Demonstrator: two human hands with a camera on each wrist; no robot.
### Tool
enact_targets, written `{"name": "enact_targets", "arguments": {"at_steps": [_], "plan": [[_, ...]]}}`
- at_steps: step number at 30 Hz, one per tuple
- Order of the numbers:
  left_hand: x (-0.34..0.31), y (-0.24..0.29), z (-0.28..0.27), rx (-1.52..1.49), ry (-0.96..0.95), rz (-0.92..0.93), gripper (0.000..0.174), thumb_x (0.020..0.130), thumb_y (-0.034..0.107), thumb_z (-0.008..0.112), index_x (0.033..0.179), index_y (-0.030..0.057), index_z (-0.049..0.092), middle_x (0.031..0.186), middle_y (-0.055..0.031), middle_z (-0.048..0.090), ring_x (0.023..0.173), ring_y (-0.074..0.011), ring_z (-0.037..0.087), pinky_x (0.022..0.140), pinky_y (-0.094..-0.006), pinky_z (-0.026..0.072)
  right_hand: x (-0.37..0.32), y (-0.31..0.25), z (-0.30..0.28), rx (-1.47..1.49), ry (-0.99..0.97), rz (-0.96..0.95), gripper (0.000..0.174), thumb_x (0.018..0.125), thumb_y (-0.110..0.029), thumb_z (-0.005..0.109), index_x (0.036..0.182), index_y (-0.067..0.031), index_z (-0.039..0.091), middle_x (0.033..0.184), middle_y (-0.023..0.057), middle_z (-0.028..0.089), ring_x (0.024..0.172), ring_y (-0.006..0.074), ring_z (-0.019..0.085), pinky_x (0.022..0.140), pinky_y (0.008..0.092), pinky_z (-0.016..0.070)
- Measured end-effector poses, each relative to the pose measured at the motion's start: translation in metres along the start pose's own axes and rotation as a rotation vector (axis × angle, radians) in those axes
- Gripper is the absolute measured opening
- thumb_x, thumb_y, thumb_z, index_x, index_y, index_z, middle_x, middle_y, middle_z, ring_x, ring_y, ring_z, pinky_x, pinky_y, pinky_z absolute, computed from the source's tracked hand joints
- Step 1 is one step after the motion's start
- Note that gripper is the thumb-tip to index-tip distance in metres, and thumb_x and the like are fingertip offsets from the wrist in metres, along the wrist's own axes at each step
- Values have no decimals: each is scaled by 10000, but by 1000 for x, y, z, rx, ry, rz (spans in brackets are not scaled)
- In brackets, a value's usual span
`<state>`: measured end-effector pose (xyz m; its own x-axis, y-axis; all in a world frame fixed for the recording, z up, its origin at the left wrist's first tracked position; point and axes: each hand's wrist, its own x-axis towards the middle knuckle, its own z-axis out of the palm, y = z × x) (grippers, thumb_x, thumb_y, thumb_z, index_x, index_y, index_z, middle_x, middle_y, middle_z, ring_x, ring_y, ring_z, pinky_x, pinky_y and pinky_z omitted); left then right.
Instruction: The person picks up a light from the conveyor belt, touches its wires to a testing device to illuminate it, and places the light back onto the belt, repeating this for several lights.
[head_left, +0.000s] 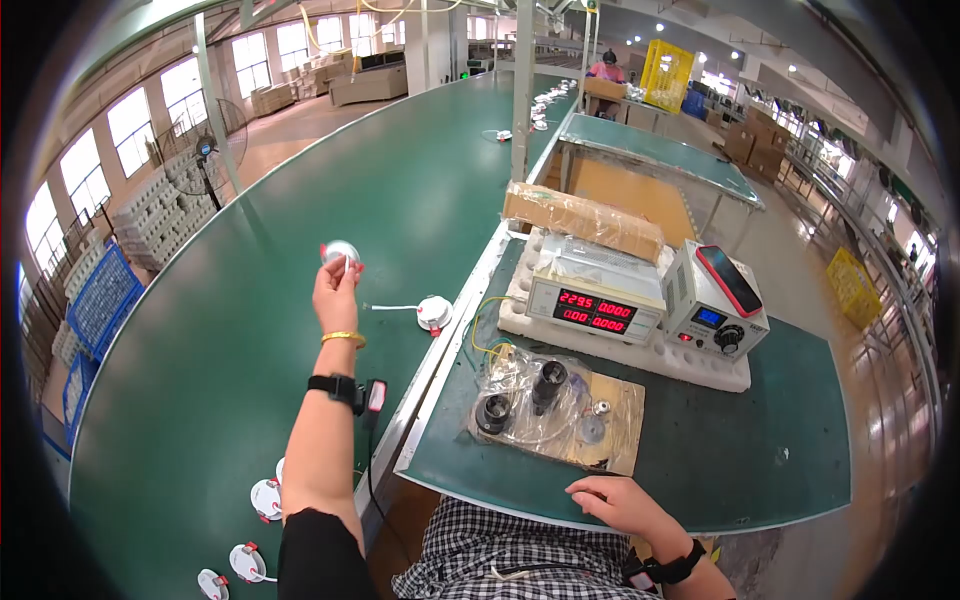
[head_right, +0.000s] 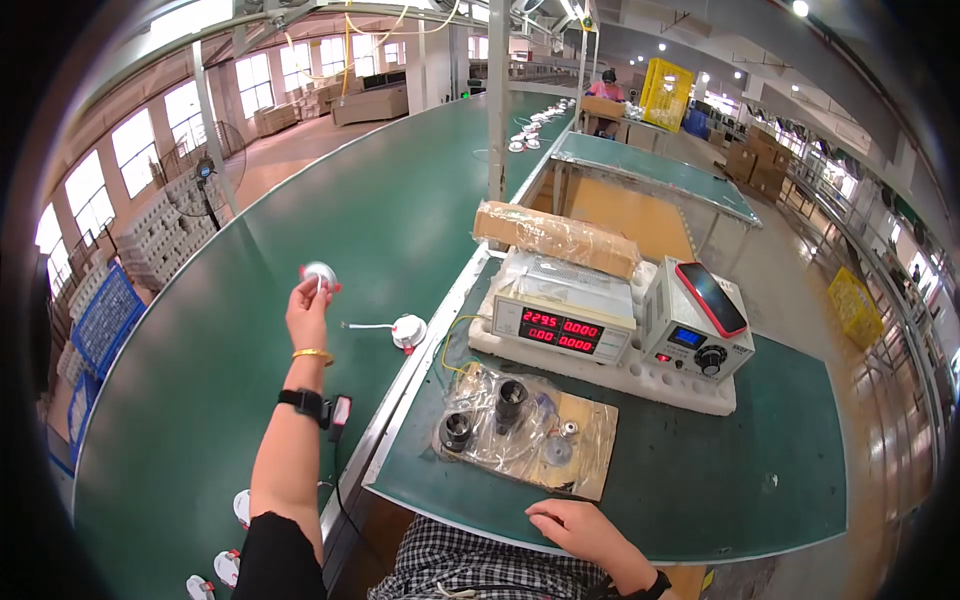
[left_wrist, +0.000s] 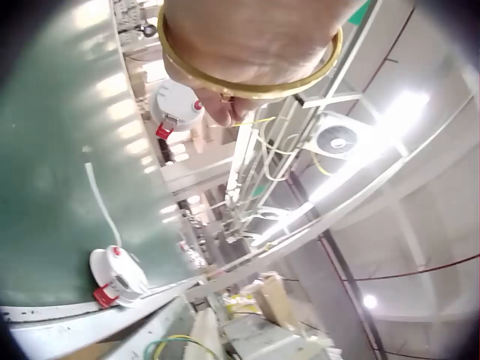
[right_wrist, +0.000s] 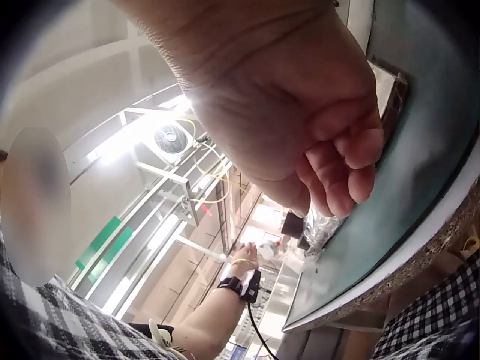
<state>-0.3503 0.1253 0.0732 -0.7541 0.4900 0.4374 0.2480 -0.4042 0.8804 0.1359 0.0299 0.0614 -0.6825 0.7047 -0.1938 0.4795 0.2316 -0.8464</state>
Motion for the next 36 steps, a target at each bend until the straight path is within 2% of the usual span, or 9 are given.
{"name": "enact_targets", "arguments": {"at_steps": [3,5,7,11,13,14,17,22,36], "plan": [[-39,79,2,-58,-159,-36,168,903,-3,562,1065,-32,597,947,-82,659,858,-125,629,772,-223,507,0,-16,-8,-71,113,-129,223,897,-178,571,1067,-58,654,937,117,666,849,277,626,771,350,493],[-74,125,-2,165,-608,-28,123,883,-9,574,992,-23,630,917,-68,664,856,-124,627,755,-245,511,2,-32,-15,-124,186,-184,210,874,-121,590,1062,-54,659,957,121,658,879,284,610,788,353,483],[-114,163,6,300,-892,-1,119,848,-28,580,941,-4,650,892,-61,671,816,-137,635,732,-273,514,8,-54,-23,-213,509,-481,212,851,-71,602,1052,-34,655,955,129,651,895,294,596,802,366,475],[-178,196,41,250,-1363,331,108,825,12,621,922,37,664,839,-99,642,781,-258,627,716,-332,513,13,-88,-26,-244,443,-607,200,867,-50,573,1051,-16,642,927,127,649,867,304,589,781,365,471],[-203,184,57,192,-1380,370,112,824,42,642,936,35,650,837,-106,634,789,-269,622,705,-335,508,7,-77,-20,40,106,-347,204,915,-107,537,1067,-10,633,883,102,659,800,232,604,742,325,474],[-209,182,63,189,-1369,290,138,820,33,651,957,32,640,853,-99,637,796,-245,628,713,-319,509,3,-84,-19,359,37,-67,237,949,-176,518,1061,5,623,829,64,665,713,148,594,682,282,473],[-224,173,76,164,-1327,76,211,812,9,669,1016,30,622,884,-80,642,810,-185,636,730,-283,510,-8,-66,-20,407,28,65,248,951,-197,528,1052,8,625,807,34,662,666,84,564,619,244,462],[-259,146,92,-156,-1063,-464,338,841,-11,657,1171,8,582,938,-44,646,832,-100,622,753,-238,518,-16,-46,-13,397,247,13,218,947,-161,536,1043,10,632,747,14,629,650,45,534,567,216,438],[-268,129,110,-247,-992,-528,277,922,42,573,1196,17,609,940,-39,661,824,-82,622,738,-217,517,-6,-33,-8,630,296,-67,219,969,-120,478,1087,12,606,774,13,627,538,17,462,465,177,368]]}}
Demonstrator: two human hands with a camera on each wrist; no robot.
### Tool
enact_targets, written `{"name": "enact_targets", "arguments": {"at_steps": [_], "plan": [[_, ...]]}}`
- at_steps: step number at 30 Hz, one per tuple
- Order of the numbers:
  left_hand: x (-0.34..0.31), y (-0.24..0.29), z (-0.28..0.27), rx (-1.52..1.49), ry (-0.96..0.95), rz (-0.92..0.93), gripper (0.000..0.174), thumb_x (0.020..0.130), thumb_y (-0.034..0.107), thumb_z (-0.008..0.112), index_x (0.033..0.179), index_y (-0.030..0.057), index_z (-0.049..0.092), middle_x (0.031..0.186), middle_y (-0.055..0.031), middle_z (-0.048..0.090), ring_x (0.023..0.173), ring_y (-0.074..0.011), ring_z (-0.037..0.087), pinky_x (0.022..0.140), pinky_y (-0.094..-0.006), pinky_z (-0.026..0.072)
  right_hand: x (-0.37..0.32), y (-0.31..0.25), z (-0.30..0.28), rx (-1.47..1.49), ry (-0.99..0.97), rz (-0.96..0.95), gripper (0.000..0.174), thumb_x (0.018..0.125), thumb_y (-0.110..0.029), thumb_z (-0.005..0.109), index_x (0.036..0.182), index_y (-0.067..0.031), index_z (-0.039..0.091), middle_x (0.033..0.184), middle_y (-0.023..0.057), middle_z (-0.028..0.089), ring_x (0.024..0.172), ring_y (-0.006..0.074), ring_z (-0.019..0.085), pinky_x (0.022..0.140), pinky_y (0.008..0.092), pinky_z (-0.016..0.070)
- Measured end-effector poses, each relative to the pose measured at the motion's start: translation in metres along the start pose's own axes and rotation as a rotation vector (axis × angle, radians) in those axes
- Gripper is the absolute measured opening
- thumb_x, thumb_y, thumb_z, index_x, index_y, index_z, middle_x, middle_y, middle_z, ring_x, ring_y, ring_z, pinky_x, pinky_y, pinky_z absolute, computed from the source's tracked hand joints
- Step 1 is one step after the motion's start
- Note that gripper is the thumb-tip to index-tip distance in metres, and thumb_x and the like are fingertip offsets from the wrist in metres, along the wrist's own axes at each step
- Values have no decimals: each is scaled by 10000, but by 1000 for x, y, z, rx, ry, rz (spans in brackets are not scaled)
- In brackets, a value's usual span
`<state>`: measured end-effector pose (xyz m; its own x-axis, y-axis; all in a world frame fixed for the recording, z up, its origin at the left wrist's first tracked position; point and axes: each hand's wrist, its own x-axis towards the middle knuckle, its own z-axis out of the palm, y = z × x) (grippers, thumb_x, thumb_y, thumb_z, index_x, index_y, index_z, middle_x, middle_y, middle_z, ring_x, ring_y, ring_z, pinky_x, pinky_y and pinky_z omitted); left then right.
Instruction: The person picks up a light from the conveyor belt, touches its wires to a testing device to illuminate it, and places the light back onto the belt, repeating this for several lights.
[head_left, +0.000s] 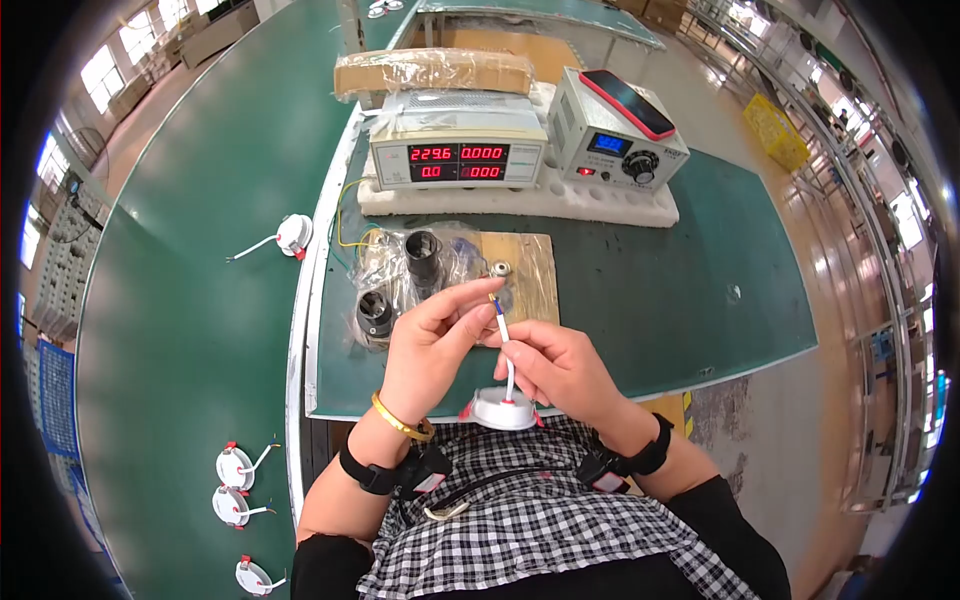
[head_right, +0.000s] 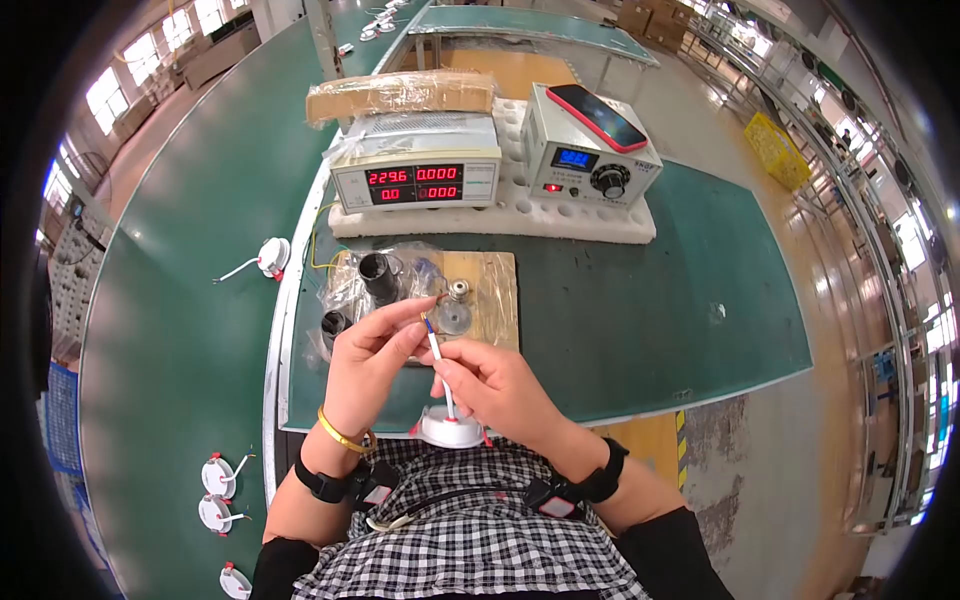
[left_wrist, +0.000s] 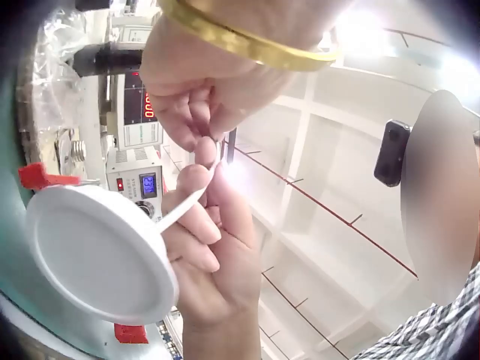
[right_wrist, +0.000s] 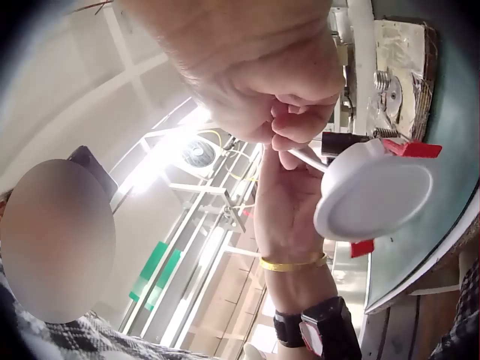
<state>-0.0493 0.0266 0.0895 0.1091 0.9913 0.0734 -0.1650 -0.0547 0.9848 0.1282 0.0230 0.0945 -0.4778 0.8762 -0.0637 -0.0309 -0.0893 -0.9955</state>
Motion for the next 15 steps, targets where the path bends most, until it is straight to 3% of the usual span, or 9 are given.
{"name": "enact_targets", "arguments": {"at_steps": [3,5,7,11,15], "plan": [[0,5,4,35,-39,5,293,909,39,584,1201,30,612,952,-44,656,834,-87,608,736,-221,508,2,5,-5,-10,-54,48,205,946,-149,545,1079,-12,618,816,11,635,642,24,513,552,191,422],[1,8,6,78,-64,25,309,898,31,593,1207,38,612,958,-46,653,848,-92,597,735,-224,501,6,12,-7,-140,10,-102,181,919,-142,591,1036,-14,641,831,22,651,692,32,544,577,203,442],[3,9,6,283,-107,273,304,868,5,615,1169,40,639,943,-41,635,832,-94,584,714,-224,497,8,12,-7,-88,57,-88,151,908,-140,609,973,-10,652,815,24,656,696,39,560,584,208,448],[7,11,11,426,-2,378,225,837,25,651,1051,74,700,901,-68,652,814,-123,621,713,-237,506,7,4,-9,-116,56,-26,133,914,-130,594,969,-13,623,766,17,637,636,36,550,551,200,436],[7,6,17,262,63,204,198,844,33,653,1030,71,709,868,-65,662,785,-105,623,679,-223,497,6,-1,-4,-45,81,-16,130,923,-125,581,979,-9,597,722,18,610,557,36,525,492,194,412]]}}
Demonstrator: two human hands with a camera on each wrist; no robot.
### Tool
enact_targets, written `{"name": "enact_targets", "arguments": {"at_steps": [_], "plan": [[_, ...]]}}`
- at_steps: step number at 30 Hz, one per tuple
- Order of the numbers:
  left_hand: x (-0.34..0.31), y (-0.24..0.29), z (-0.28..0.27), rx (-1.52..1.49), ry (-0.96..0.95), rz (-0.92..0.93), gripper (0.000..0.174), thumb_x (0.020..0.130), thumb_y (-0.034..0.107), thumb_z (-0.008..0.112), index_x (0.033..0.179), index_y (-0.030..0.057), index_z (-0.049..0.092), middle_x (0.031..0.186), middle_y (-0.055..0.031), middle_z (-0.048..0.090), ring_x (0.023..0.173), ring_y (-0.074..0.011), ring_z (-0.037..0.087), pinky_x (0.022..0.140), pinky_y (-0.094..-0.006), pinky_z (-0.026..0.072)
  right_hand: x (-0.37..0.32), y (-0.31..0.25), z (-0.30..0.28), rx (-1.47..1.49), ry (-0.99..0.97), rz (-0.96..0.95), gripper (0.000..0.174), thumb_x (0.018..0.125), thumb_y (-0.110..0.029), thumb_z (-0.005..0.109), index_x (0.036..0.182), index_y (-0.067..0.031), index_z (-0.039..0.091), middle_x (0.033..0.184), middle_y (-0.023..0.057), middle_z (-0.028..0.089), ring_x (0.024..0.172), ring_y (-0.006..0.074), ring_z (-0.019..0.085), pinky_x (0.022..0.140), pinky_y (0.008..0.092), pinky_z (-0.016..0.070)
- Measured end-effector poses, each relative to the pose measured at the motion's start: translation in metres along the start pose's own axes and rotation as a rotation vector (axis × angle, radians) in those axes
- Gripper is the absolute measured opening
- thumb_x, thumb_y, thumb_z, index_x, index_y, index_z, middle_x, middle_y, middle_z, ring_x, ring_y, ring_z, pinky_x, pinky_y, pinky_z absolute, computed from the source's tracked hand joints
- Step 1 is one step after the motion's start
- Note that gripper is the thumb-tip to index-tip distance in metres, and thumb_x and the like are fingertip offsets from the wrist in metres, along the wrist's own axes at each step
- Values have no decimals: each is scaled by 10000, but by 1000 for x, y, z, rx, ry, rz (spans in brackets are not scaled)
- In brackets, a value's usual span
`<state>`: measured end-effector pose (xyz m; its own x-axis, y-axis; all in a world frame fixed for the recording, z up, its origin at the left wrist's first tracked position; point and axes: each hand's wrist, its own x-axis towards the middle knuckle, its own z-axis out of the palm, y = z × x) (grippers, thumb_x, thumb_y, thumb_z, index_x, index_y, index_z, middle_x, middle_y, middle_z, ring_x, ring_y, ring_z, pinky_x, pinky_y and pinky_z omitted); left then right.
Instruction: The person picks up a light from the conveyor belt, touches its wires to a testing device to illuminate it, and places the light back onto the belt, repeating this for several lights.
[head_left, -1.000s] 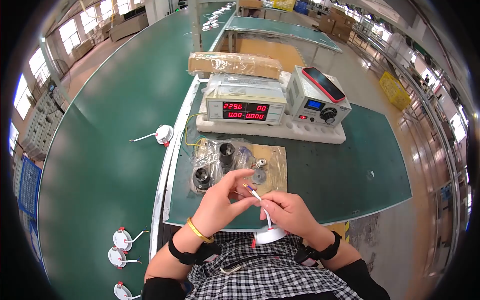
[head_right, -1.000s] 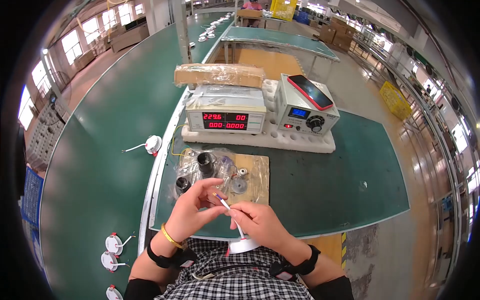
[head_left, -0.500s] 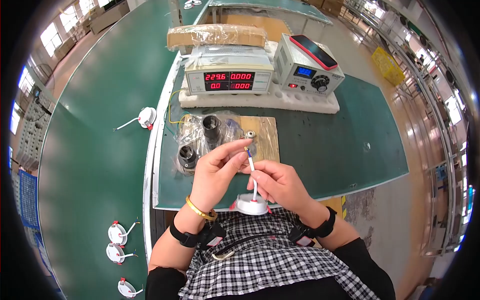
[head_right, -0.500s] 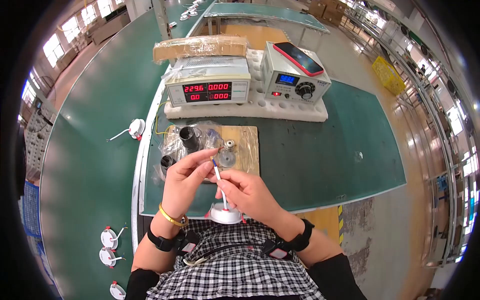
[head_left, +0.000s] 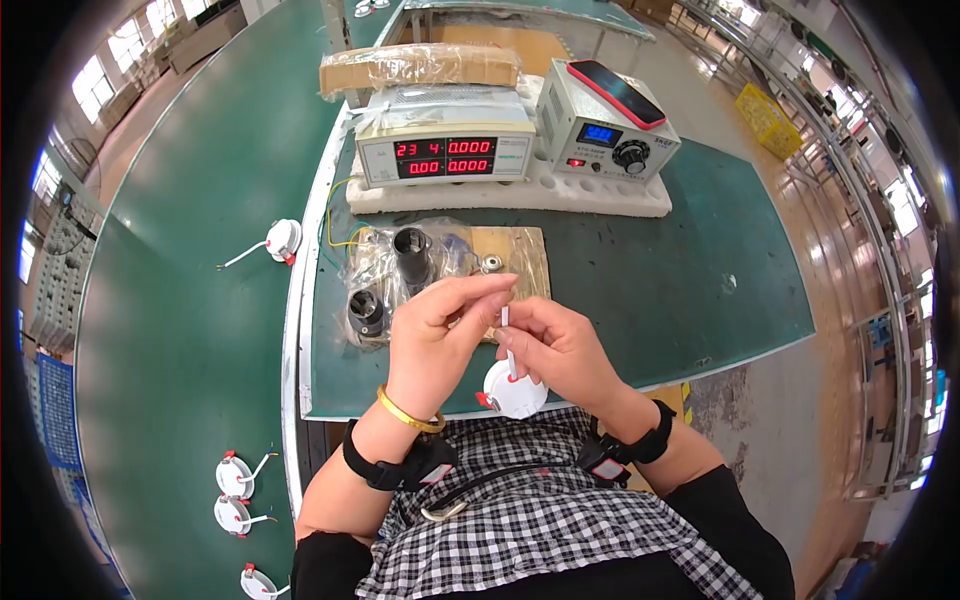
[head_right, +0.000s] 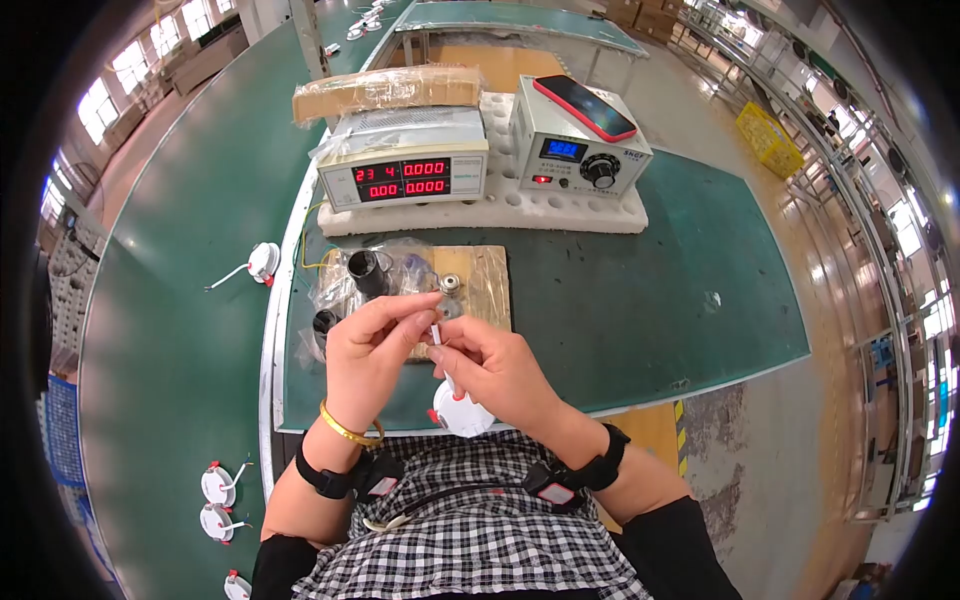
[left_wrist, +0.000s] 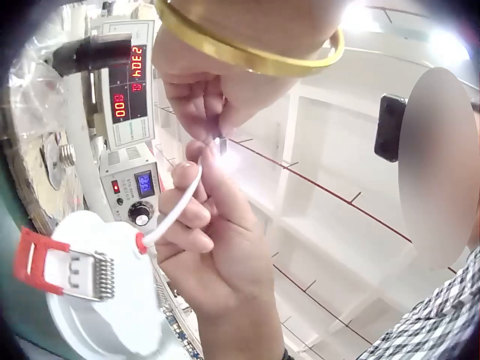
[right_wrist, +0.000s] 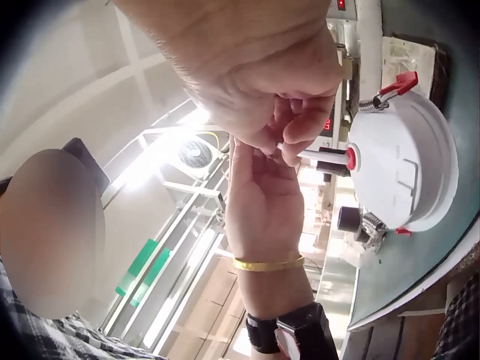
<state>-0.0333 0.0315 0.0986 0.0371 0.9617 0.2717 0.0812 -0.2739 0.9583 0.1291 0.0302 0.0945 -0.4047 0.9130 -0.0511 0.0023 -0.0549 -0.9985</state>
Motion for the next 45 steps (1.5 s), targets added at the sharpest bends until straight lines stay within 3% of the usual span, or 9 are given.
{"name": "enact_targets", "arguments": {"at_steps": [10,15,16,18,20,28,40,43,45], "plan": [[-1,-27,9,84,96,67,135,857,72,653,981,61,705,799,-57,655,660,-113,579,598,-245,461,0,6,7,59,214,-145,129,943,-104,553,985,16,574,723,38,607,501,30,507,428,187,387],[-27,-37,-4,-192,25,-160,499,942,100,537,1381,-34,342,1356,-131,459,1200,-223,508,991,-337,425,9,5,2,144,373,-262,129,953,-114,545,986,12,550,758,38,611,512,27,523,427,168,395],[-38,-43,-7,-190,24,-149,499,942,100,537,1381,-34,342,1356,-131,459,1200,-223,508,991,-337,425,12,5,0,144,373,-274,129,953,-114,545,986,12,550,758,38,611,512,27,523,427,168,395],[-59,-53,-8,-637,-76,-597,505,935,102,549,1372,-48,346,1327,-146,480,1187,-227,521,982,-361,449,16,8,-2,152,435,-318,132,955,-117,536,974,13,549,731,53,611,486,49,531,403,169,396],[-70,-53,0,-690,-209,-649,563,913,94,589,1389,-35,318,1305,-144,504,1191,-215,511,975,-357,459,19,10,-1,157,432,-318,130,955,-114,535,977,14,547,731,54,606,489,49,530,405,168,397],[-60,-50,16,-517,-198,-506,536,910,116,614,1347,-59,357,1182,-123,589,1017,-160,609,847,-279,527,14,9,-7,98,466,-323,108,950,-100,542,995,-1,549,743,51,603,506,44,525,418,168,391],[-59,-67,28,-630,-266,-653,370,937,111,554,1259,2,410,1152,-138,593,994,-222,640,835,-314,549,29,30,-27,-136,281,-102,175,965,-153,511,906,-4,580,626,2,578,539,35,514,465,198,373],[-57,-74,30,-622,-337,-667,350,941,120,547,1242,0,412,1156,-148,588,995,-231,642,843,-321,551,39,34,-28,-561,353,-85,198,918,-161,564,839,16,604,630,54,615,534,110,566,486,257,414],[-56,-79,30,-644,-316,-693,359,943,124,544,1251,0,408,1159,-149,586,997,-234,642,845,-321,551,48,41,-34,-850,295,-110,188,846,-195,605,814,-11,624,662,145,625,583,290,621,553,370,485]]}}
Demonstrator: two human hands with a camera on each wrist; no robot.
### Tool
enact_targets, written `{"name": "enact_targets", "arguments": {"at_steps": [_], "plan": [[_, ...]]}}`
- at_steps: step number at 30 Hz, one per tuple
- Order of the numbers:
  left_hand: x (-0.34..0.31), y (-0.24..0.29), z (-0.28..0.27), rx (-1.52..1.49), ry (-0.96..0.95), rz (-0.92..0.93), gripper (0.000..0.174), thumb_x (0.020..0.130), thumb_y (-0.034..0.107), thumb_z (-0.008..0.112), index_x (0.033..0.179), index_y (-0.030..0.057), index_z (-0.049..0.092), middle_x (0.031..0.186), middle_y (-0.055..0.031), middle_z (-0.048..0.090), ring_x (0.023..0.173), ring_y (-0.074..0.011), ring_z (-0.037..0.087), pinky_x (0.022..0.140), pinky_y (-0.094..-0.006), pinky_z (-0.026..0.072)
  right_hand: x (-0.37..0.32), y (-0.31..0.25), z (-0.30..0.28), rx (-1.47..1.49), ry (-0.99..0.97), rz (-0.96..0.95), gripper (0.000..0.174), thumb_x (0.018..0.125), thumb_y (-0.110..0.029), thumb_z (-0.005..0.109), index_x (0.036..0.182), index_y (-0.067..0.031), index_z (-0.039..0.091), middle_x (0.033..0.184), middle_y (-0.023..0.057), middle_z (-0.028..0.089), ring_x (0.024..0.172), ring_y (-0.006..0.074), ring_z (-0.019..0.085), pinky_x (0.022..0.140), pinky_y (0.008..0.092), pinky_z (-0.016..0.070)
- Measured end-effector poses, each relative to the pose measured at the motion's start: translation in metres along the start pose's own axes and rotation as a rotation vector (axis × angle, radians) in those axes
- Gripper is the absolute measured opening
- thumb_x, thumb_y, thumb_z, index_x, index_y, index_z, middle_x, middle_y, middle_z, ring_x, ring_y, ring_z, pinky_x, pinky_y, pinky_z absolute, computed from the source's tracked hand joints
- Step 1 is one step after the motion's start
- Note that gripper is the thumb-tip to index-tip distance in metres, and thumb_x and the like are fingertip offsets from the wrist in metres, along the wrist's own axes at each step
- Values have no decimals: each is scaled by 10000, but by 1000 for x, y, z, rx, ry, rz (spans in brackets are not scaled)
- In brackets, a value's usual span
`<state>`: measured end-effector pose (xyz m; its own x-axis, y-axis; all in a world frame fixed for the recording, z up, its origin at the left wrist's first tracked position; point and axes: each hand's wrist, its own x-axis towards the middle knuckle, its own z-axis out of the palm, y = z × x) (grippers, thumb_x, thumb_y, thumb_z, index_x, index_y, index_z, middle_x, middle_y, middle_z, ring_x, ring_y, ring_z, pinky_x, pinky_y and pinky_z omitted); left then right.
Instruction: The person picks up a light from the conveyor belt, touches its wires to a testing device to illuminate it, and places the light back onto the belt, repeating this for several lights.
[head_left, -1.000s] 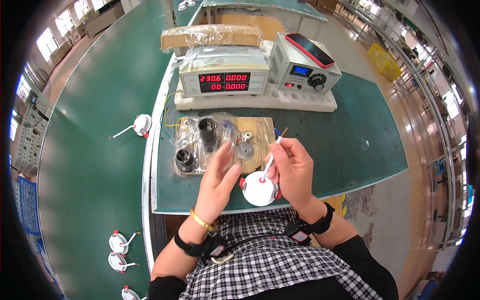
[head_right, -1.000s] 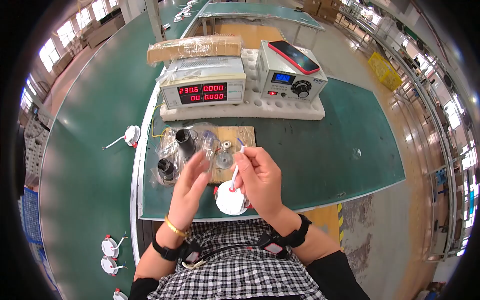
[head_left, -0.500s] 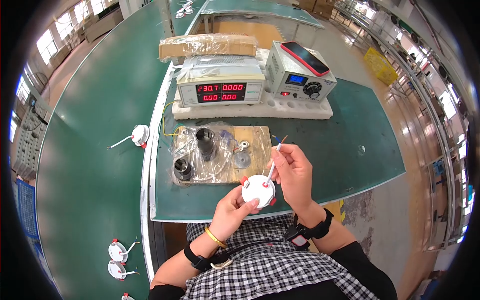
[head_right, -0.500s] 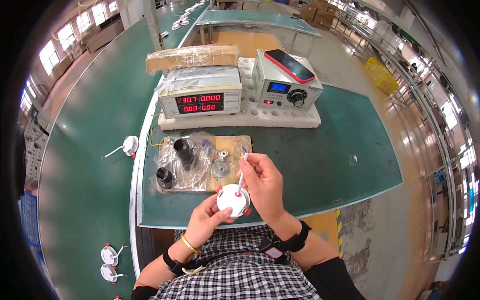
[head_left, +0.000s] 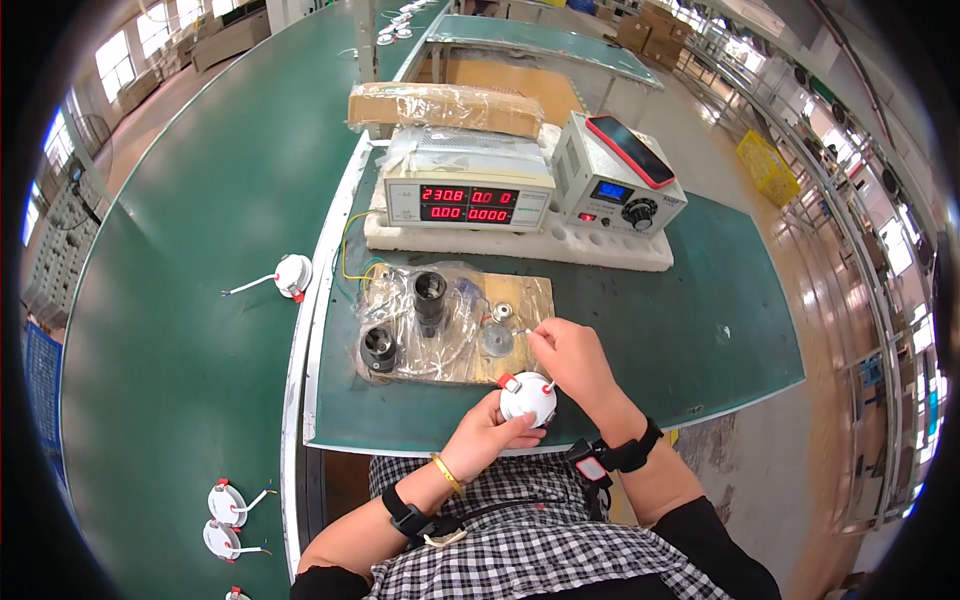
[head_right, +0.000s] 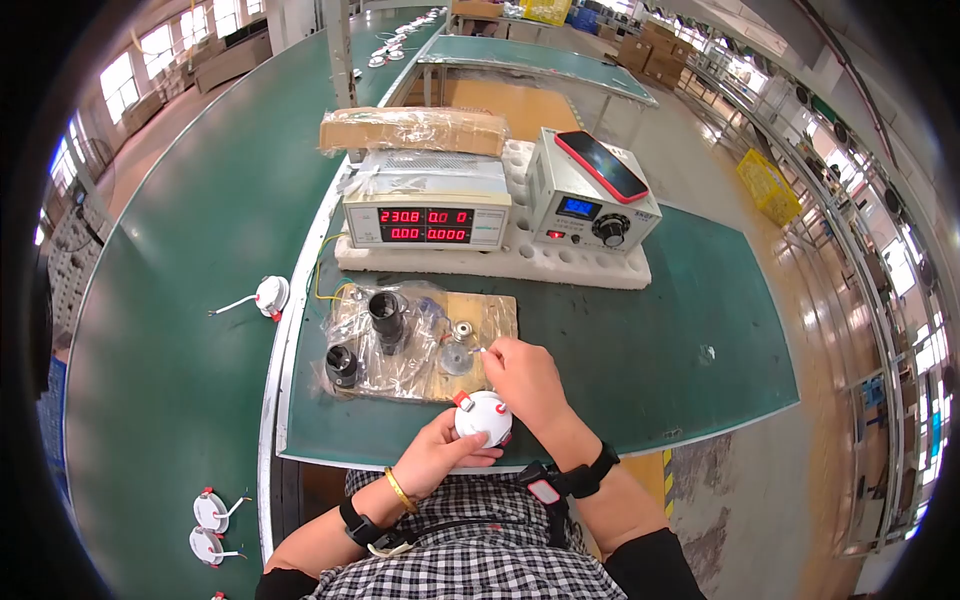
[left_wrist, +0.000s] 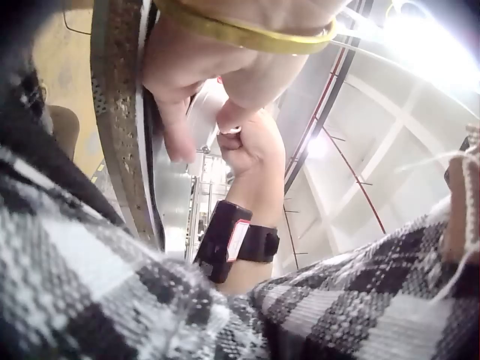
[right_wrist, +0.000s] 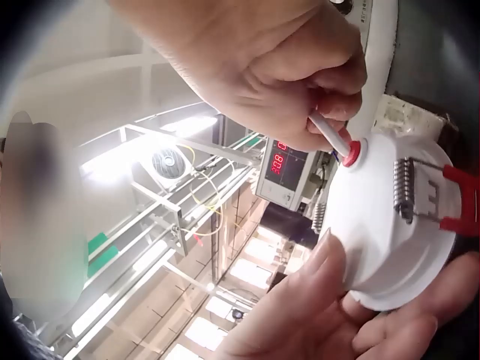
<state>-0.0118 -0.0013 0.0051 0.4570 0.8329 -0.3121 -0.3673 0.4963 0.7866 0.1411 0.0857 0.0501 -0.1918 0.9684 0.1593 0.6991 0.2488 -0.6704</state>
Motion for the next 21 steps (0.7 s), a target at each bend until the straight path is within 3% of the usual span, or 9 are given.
{"name": "enact_targets", "arguments": {"at_steps": [1,3,7,9,15,21], "plan": [[1,-1,-1,-29,13,-24,368,945,129,541,1261,0,403,1162,-149,585,999,-238,642,847,-320,551,3,-2,1,-3,-1,-10,188,846,-195,605,814,-11,624,662,145,625,583,290,621,553,370,485],[1,0,-1,-49,22,-12,383,945,134,541,1276,2,400,1162,-143,586,997,-240,642,847,-318,551,7,-7,3,-204,-85,38,187,823,-212,592,810,-33,644,741,181,646,689,378,625,628,438,510],[0,2,-5,-97,-24,-34,409,945,130,541,1304,9,387,1180,-138,575,1024,-249,628,875,-336,540,12,-8,11,-366,-93,20,193,827,-222,585,786,-42,641,739,182,648,715,371,642,662,464,516],[1,-1,-7,-184,-88,-1,407,957,158,535,1286,-27,383,1208,-143,544,1042,-227,613,912,-319,527,14,-7,15,-440,-78,23,208,824,-237,609,762,-42,646,708,183,637,687,373,634,637,465,513],[1,4,-7,-397,-76,-38,408,1015,229,400,1317,-45,372,1280,-148,509,1150,-244,554,997,-365,474,16,-10,16,-450,-84,-6,224,828,-247,602,762,-36,640,696,190,638,676,374,639,629,469,517],[2,1,-8,-349,-80,-50,413,1012,238,412,1308,-50,395,1270,-149,522,1150,-241,554,992,-373,479,14,-14,15,-455,-88,-16,209,824,-232,597,759,-38,643,678,197,632,663,379,638,626,470,517]]}}
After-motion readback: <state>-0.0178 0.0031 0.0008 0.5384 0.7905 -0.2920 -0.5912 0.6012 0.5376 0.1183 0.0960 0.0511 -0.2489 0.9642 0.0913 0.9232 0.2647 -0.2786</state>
